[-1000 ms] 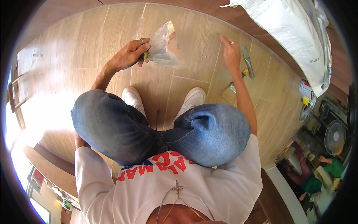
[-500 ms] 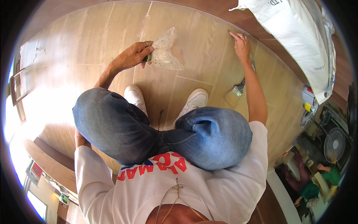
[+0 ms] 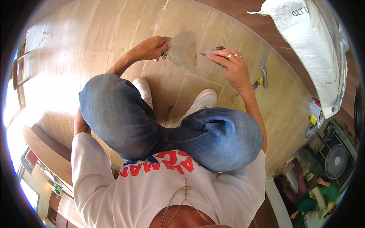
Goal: The person kneels on a tiled floor and uses a putty knife to apply grout into the gaps between floor tiles. They repeatedly scoop grout from a plastic bag and spread it along the tile seams, occasionally using a smaller tool to work the material into the joints.
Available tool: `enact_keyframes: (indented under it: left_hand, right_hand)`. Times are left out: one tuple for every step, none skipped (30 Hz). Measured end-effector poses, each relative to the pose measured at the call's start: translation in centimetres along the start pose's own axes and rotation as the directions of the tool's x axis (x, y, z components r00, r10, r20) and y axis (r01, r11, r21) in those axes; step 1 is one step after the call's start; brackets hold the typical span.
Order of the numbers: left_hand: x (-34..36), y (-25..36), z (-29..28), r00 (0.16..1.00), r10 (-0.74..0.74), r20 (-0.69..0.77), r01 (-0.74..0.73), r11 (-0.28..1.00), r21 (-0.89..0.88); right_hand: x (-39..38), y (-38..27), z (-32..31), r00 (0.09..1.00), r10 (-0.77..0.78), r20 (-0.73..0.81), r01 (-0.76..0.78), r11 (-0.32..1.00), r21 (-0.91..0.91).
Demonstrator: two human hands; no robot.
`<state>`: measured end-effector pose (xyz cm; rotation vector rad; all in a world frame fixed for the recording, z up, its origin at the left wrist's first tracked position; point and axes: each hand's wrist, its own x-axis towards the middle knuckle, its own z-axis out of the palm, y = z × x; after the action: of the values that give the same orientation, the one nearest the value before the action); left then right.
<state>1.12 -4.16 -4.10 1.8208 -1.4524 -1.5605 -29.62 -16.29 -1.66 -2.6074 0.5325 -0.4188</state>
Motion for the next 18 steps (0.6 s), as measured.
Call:
enact_keyframes:
  left_hand:
    - [0.8, 0.1, 0.4, 1.000, 0.018, 0.019, -0.018, 1.000, -0.001]
    - [0.4, 0.3, 0.2, 1.000, 0.012, 0.009, -0.012, 1.000, 0.014]
    - [0.1, 0.6, 0.0, 1.000, 0.007, 0.000, -0.007, 1.000, 0.029]
    - [-0.1, 0.9, -0.2, 1.000, 0.005, -0.005, -0.005, 0.999, 0.044]
    - [-0.2, 0.7, -0.2, 1.000, 0.006, -0.015, -0.005, 0.999, 0.046]
    - [-0.2, 0.7, -0.2, 1.000, 0.010, -0.021, -0.009, 0.999, 0.047]
    - [-0.1, 0.6, -0.2, 1.000, 0.017, -0.022, -0.016, 0.999, 0.049]
    - [0.0, 0.6, -0.1, 0.999, 0.012, -0.037, -0.009, 0.997, 0.077]
    - [0.3, 0.6, 0.1, 0.999, 0.011, -0.047, -0.006, 0.994, 0.105]
    - [0.6, 0.6, 0.3, 0.999, 0.012, -0.053, -0.005, 0.991, 0.133]
    - [0.8, 0.8, 0.4, 0.998, 0.017, -0.056, -0.011, 0.994, 0.108]
    - [-0.2, 0.6, 0.0, 0.997, 0.002, -0.076, 0.005, 0.996, 0.088]
    - [-1.2, 0.7, -0.5, 0.995, -0.014, -0.096, 0.021, 0.997, 0.068]
    - [-1.4, 0.5, -0.7, 0.995, -0.020, -0.099, 0.027, 0.997, 0.068]
    - [-1.3, 0.2, -0.7, 0.995, -0.027, -0.094, 0.034, 0.997, 0.071]
    - [-1.0, 0.2, -0.5, 0.996, -0.031, -0.083, 0.037, 0.997, 0.075]
    - [-0.7, 0.6, -0.4, 0.997, -0.032, -0.075, 0.037, 0.997, 0.061]
    - [-0.1, 0.6, -0.1, 0.998, -0.017, -0.053, 0.020, 0.998, 0.059]
  right_hand:
    - [0.1, -0.8, -0.4, 0.999, 0.001, 0.037, 0.000, 0.999, -0.042]
    - [0.6, -1.5, -0.4, 0.998, -0.021, 0.064, 0.024, 0.998, -0.055]
    - [0.8, -1.7, -0.2, 0.997, -0.043, 0.067, 0.048, 0.996, -0.078]
    - [0.8, -1.8, 0.0, 0.996, -0.061, 0.071, 0.068, 0.992, -0.104]
    - [1.0, -1.9, 0.4, 0.993, -0.082, 0.085, 0.092, 0.988, -0.125]
    - [1.0, -1.9, 0.7, 0.991, -0.094, 0.095, 0.108, 0.983, -0.151]
    - [0.8, -1.9, 1.0, 0.989, -0.102, 0.106, 0.120, 0.976, -0.180]
    - [0.7, -1.8, 1.0, 0.988, -0.111, 0.110, 0.133, 0.967, -0.218]
    - [0.3, -1.6, 0.8, 0.982, -0.082, 0.170, 0.115, 0.974, -0.194]
    - [-0.2, -1.2, 0.4, 0.972, -0.049, 0.231, 0.091, 0.981, -0.174]
    - [-0.9, -0.7, -0.3, 0.956, -0.016, 0.292, 0.065, 0.985, -0.159]
    - [-0.9, 0.1, -0.5, 0.956, 0.058, 0.288, -0.037, 0.996, -0.078]
    - [-0.8, 1.6, -0.6, 0.947, 0.132, 0.292, -0.140, 0.990, 0.005]
    - [-0.8, 3.5, -0.8, 0.928, 0.213, 0.306, -0.246, 0.967, 0.072]
    - [-1.0, 5.8, -1.1, 0.915, 0.314, 0.255, -0.357, 0.923, 0.146]
    - [-1.3, 8.3, -1.5, 0.883, 0.421, 0.208, -0.462, 0.859, 0.223]
    - [-2.1, 11.3, -1.3, 0.862, 0.498, 0.100, -0.507, 0.850, 0.144]
    - [-3.1, 14.4, -0.9, 0.829, 0.560, -0.016, -0.557, 0.828, 0.067]
